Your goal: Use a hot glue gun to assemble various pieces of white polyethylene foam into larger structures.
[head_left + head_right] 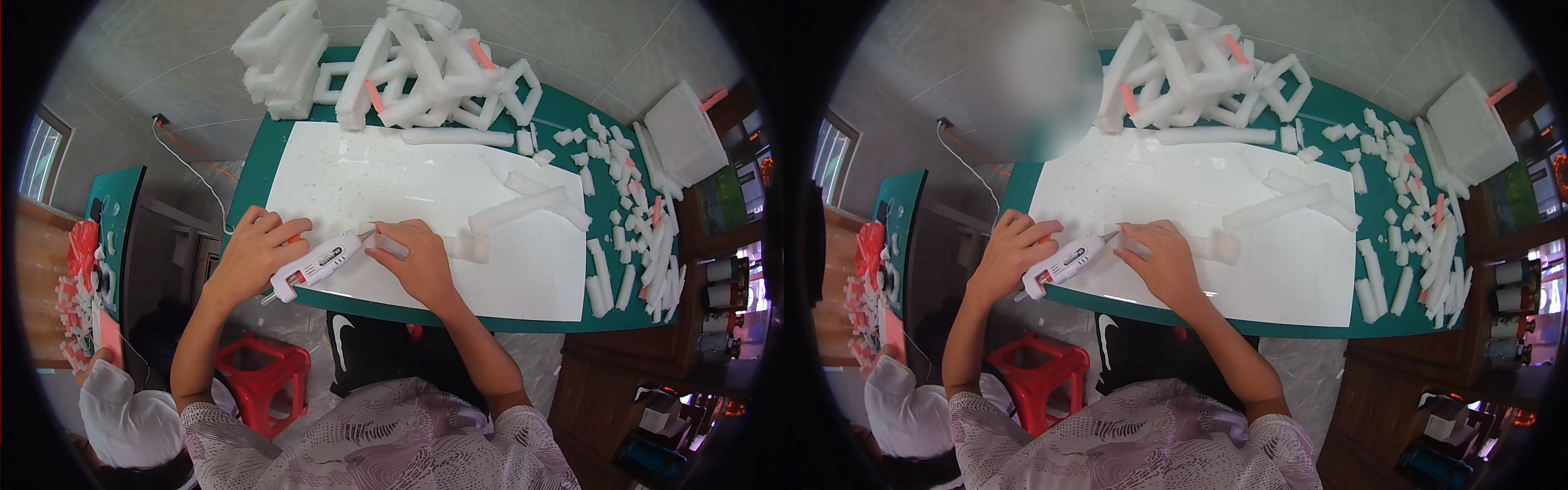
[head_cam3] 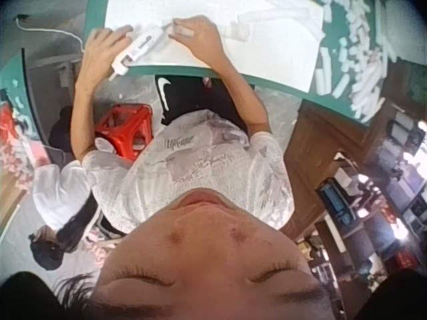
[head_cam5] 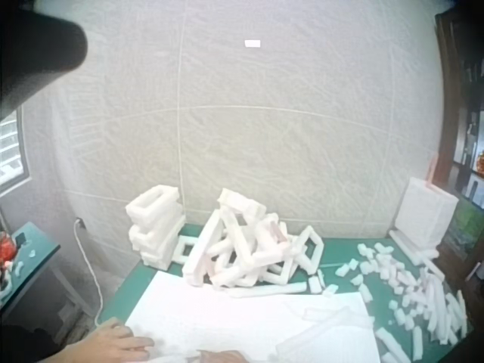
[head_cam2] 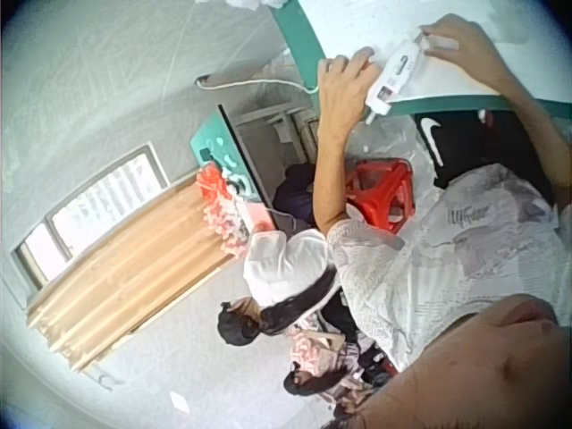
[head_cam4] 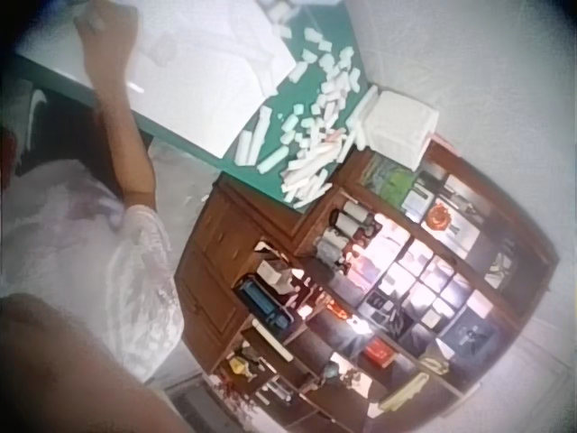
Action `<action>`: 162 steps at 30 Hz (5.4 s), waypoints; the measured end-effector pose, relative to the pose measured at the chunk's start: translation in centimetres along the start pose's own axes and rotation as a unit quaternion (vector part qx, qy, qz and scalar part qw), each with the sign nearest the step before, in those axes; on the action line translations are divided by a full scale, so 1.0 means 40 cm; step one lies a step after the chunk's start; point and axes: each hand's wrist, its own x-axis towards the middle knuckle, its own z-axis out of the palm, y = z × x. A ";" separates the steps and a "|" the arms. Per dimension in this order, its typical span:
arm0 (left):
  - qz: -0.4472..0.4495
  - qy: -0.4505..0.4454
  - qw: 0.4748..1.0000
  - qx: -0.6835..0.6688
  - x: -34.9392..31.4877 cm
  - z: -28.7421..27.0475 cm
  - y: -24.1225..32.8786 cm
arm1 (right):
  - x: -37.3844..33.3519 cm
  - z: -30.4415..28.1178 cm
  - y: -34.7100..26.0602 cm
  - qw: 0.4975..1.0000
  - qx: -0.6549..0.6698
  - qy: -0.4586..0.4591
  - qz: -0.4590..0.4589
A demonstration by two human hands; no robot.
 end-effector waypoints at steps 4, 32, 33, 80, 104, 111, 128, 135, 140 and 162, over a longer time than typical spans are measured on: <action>-0.001 -0.002 1.000 -0.003 0.010 0.000 -0.005 | 0.000 -0.005 0.002 1.000 0.002 -0.006 0.010; -0.015 -0.006 0.997 -0.072 -0.001 0.014 -0.017 | 0.002 -0.004 -0.006 0.999 -0.011 -0.014 0.034; -0.012 0.000 0.998 -0.064 -0.002 0.016 -0.015 | 0.003 -0.005 -0.008 0.999 -0.011 -0.014 0.034; -0.182 0.091 0.973 -0.113 -0.103 0.177 -0.117 | -0.021 0.052 0.034 0.998 -0.049 0.018 -0.039; -0.240 0.120 0.953 -0.143 -0.039 0.082 0.008 | -0.117 -0.022 -0.053 0.973 -0.177 0.051 -0.138; -0.282 0.262 0.919 -0.091 -0.026 0.120 0.158 | -0.171 -0.162 -0.127 0.984 -0.063 0.088 -0.138; -0.340 0.324 0.797 -0.380 0.033 0.277 0.272 | -0.312 -0.703 0.002 0.871 -0.245 0.414 0.104; -0.363 0.286 0.779 -0.424 0.079 0.243 0.308 | -0.093 -0.589 0.120 0.917 -0.393 0.059 -0.029; -0.358 0.276 0.775 -0.441 0.087 0.241 0.302 | 0.005 -0.528 0.218 0.872 -0.467 -0.045 -0.140; -0.313 0.276 0.794 -0.441 0.086 0.241 0.260 | 0.049 -0.372 -0.120 0.924 -0.277 -0.223 -0.137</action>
